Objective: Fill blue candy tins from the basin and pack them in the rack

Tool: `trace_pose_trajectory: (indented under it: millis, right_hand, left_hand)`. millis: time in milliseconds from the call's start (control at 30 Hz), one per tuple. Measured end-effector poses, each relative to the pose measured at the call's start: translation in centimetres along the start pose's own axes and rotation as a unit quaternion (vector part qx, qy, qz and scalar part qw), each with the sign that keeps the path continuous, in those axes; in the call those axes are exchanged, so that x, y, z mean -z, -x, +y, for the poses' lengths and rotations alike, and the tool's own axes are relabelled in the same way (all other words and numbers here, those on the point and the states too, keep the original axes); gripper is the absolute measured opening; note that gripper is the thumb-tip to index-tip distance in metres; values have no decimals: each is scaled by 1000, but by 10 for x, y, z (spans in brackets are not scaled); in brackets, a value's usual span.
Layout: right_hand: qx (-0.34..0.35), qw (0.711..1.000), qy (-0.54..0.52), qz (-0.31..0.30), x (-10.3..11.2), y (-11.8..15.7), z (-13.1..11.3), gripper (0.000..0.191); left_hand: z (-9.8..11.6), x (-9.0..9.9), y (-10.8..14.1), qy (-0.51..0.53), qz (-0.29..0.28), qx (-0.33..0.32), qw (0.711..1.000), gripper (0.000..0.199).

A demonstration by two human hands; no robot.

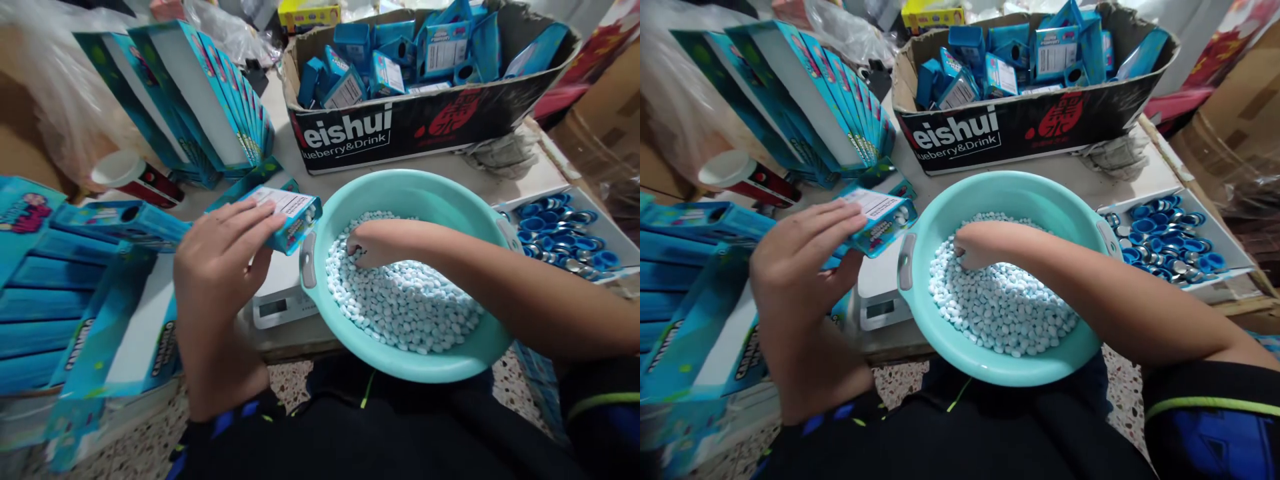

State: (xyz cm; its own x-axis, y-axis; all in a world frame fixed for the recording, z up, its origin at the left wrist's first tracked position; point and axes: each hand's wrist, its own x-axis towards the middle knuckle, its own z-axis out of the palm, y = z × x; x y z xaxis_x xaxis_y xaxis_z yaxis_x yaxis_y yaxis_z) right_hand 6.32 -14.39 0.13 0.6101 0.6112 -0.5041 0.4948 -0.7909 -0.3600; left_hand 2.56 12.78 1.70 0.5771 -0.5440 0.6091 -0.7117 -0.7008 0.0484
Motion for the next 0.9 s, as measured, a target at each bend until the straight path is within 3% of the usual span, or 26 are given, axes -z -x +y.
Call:
trace_pose_trajectory:
  millis: [167, 300, 400, 533, 700, 900]
  right_hand:
    - [0, 999, 36, -10, -1, 0, -6, 27]
    - [1, 998, 62, -10, -3, 0, -10, 27]
    - [-6, 998, 63, -11, -5, 0, -10, 29]
    - [-16, 998, 64, -22, -8, 0, -6, 34]
    - [14, 999, 47, -2, -14, -3, 4, 36]
    - [14, 998, 62, -1, -16, -3, 4, 32]
  left_hand:
    - [-6, -8, 13, 112, -4, 231, 966, 47]
    - [-16, -21, 19, 173, -63, 324, 928, 46]
    - [-24, -24, 22, 153, -91, 373, 910, 53]
    - [-24, -18, 22, 139, -95, 389, 906, 68]
    - [-15, -14, 15, 155, -109, 369, 910, 50]
    - [-15, -20, 16, 122, 20, 332, 935, 39]
